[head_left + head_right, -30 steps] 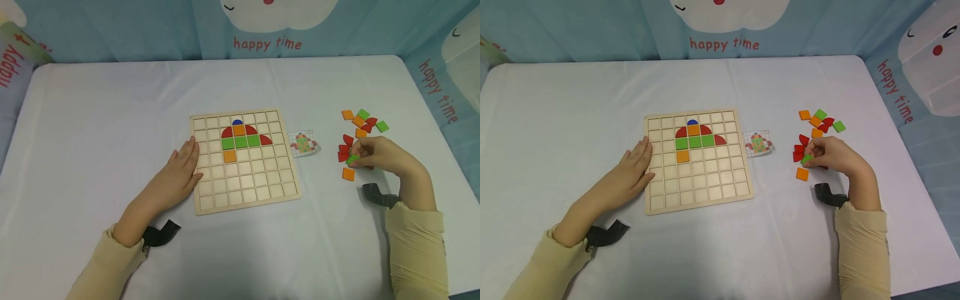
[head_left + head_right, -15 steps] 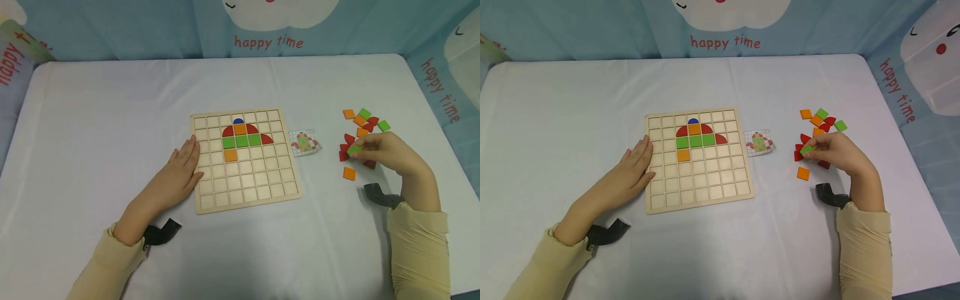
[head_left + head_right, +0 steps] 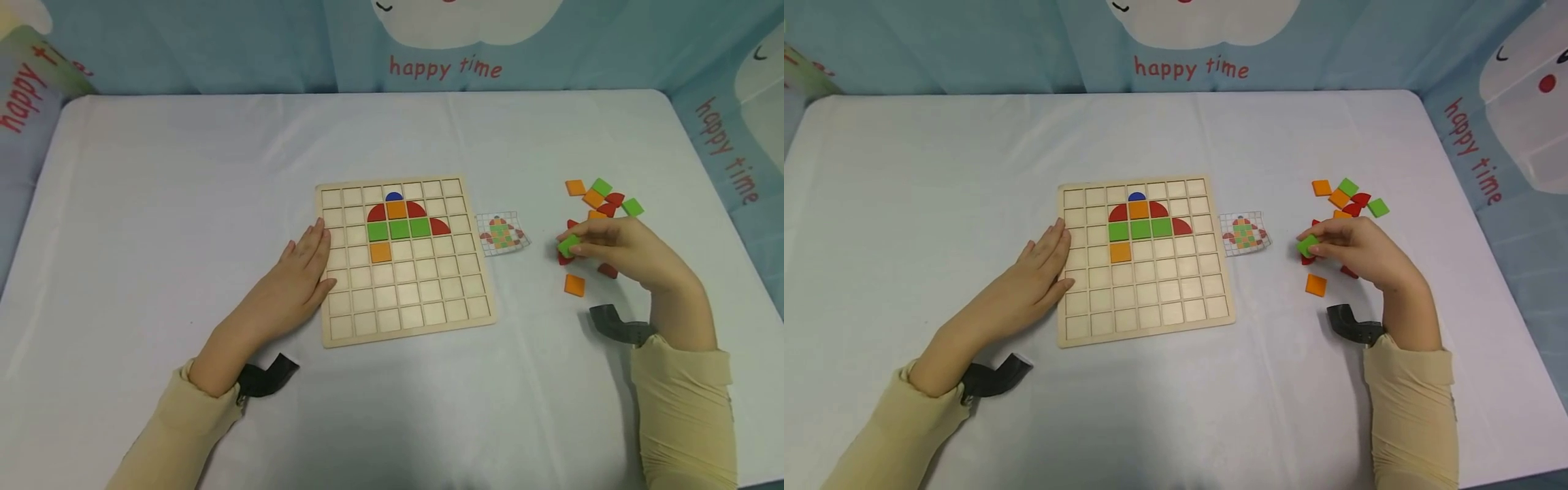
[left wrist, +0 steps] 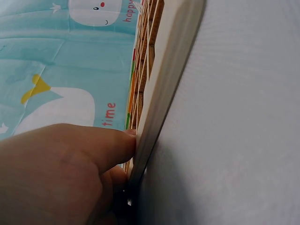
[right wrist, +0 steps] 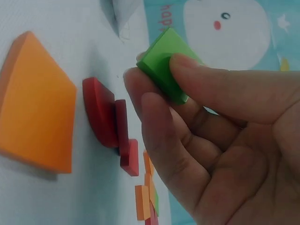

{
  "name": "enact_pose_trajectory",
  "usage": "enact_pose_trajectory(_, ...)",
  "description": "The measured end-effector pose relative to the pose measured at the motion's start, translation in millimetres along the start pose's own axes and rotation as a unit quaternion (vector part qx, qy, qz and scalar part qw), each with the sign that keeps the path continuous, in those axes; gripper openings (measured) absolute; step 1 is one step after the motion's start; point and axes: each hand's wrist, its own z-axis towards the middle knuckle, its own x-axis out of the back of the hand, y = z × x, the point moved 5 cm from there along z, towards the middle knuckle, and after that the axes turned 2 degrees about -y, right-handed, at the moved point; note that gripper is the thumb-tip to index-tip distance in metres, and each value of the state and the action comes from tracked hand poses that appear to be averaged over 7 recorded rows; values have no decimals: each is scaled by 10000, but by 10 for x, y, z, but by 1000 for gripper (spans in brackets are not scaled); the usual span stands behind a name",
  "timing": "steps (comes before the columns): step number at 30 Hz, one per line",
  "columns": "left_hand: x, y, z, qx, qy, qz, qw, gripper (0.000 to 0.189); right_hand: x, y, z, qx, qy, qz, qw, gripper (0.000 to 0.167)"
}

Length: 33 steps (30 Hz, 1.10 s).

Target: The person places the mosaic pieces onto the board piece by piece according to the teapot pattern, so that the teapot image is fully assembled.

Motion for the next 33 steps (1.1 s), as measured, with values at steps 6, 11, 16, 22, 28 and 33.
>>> enact_pose_trajectory(6,6,7,0,13,-8,17,10000,66,1,-19,11,337,102,289,9990,24)
enact_pose_trajectory(11,5,9,-3,20,-10,8,10000,66,-2,-9,26,419,125,456,9980,25)
enact_pose_trajectory(16,3,9,-3,12,-9,-3,10000,66,-17,-34,27,453,167,689,9965,21)
enact_pose_trajectory(22,3,12,12,-24,-26,-31,10000,66,-47,-130,15,471,370,782,9951,15)
enact_pose_trajectory(28,17,14,11,16,-37,-17,10000,66,-109,-422,97,944,461,385,9937,15)
enact_pose_trajectory(33,25,18,-1,19,-39,-56,10000,66,-232,-735,247,1144,161,313,9928,16)
